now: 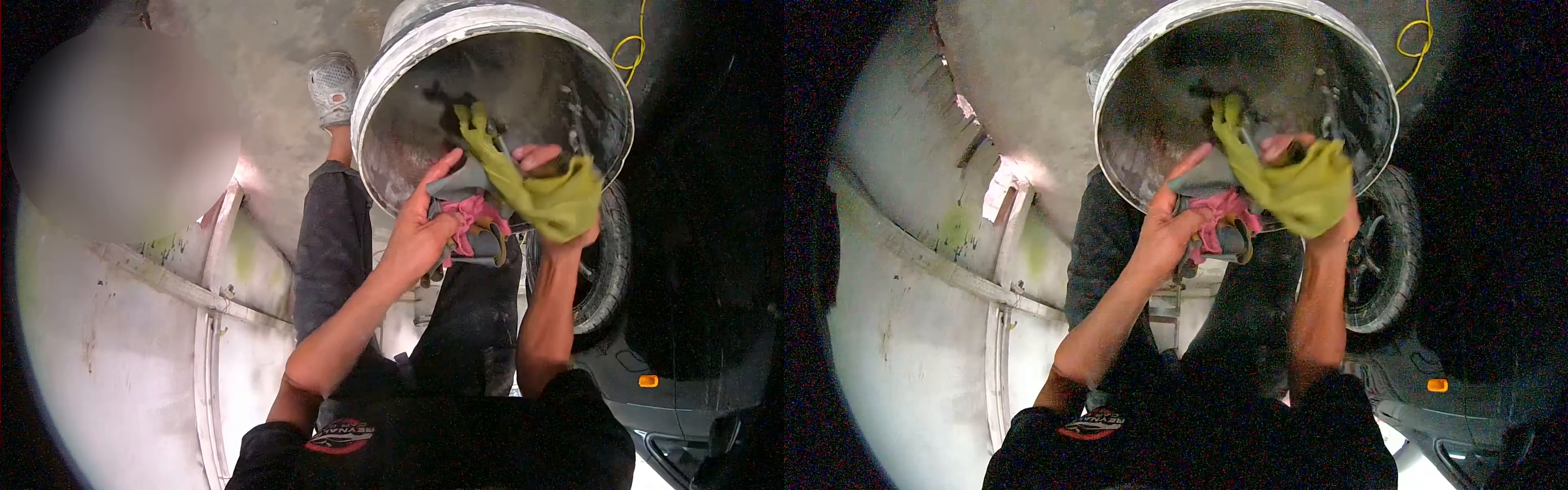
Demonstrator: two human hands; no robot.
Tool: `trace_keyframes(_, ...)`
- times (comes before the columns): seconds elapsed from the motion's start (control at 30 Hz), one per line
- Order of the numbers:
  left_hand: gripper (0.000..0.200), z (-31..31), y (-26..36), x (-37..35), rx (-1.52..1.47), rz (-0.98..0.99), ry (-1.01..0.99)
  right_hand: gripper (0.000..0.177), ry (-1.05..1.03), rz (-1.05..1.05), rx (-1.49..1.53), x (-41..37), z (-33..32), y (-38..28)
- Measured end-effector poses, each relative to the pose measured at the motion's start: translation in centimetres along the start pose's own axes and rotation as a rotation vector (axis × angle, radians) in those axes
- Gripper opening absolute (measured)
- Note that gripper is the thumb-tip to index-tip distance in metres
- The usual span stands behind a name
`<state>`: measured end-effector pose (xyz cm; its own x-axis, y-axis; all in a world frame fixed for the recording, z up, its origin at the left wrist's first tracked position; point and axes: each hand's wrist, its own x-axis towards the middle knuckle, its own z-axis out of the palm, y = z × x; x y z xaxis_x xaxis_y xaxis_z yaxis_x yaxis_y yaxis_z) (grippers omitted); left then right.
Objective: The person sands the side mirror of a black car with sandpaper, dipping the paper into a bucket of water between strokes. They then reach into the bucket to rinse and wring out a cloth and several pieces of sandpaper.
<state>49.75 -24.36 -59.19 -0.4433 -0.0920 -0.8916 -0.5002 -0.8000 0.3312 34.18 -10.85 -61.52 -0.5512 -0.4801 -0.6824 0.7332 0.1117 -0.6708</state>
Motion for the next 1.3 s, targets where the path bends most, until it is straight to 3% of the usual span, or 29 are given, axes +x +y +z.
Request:
trace_keyframes(0.07, 0.064, -1.1, 1.6, -0.3, -0.152, -0.261, -0.11, 0.036, -0.206, -0.116, -0.39, -1.7, -0.1, -0.3)
trace_keyframes(0.13, 0.059, -0.9, 1.9, -0.3, -0.413, -0.391, -0.155, 0.027, -0.389, -0.347, -0.857, -4.0, 1.5, -0.6)
trace_keyframes(0.17, 0.058, -0.7, 1.2, -0.6, -0.606, -0.387, -0.134, 0.025, -0.391, -0.368, -0.946, -4.7, 3.0, -1.0)
trace_keyframes(0.3, 0.059, -0.5, 0.4, -1.0, -0.729, -0.382, -0.06, 0.032, -0.324, -0.494, -1.139, -7.2, 5.5, -0.9)
trace_keyframes(0.43, 0.05, -1.0, 1.0, -0.8, -0.582, -0.389, -0.034, 0.038, -0.265, -0.582, -1.153, -9.3, 5.9, -0.1)
trace_keyframes(0.5, 0.048, -1.0, 1.5, -0.7, -0.475, -0.357, -0.022, 0.028, -0.246, -0.59, -1.125, -9.7, 5.6, 0.2)
trace_keyframes(0.63, 0.051, -0.3, 1.7, -0.7, -0.403, -0.258, 0.109, 0.024, -0.192, -0.664, -1.039, -10.6, 4.3, 0.9)
trace_keyframes(0.77, 0.051, -0.6, 0.9, -0.8, -0.353, -0.225, 0.192, 0.021, -0.088, -0.643, -0.989, -10.8, 3.2, 1.8)
trace_keyframes(0.83, 0.048, -0.4, 0.3, -0.7, -0.384, -0.192, 0.224, 0.021, -0.042, -0.478, -0.874, -10.6, 2.9, 1.0)
trace_keyframes(0.87, 0.049, -0.4, 0.3, -0.7, -0.419, -0.188, 0.205, 0.021, -0.018, -0.395, -0.817, -10.5, 2.8, 0.8)
trace_keyframes(1.07, 0.045, -1.5, -0.5, -0.6, -0.511, -0.258, 0.14, 0.024, -0.171, -0.478, -0.957, -10.1, 2.7, 0.8)
trace_keyframes(1.2, 0.058, -2.7, -1.9, -0.8, -0.608, -0.224, -0.038, 0.031, -0.24, -0.429, -1.052, -9.8, 4.1, -0.2)
trace_keyframes(1.3, 0.076, -3.1, -2.9, -1.2, -0.591, -0.215, -0.113, 0.043, -0.352, -0.261, -1.013, -8.7, 5.0, -1.5)
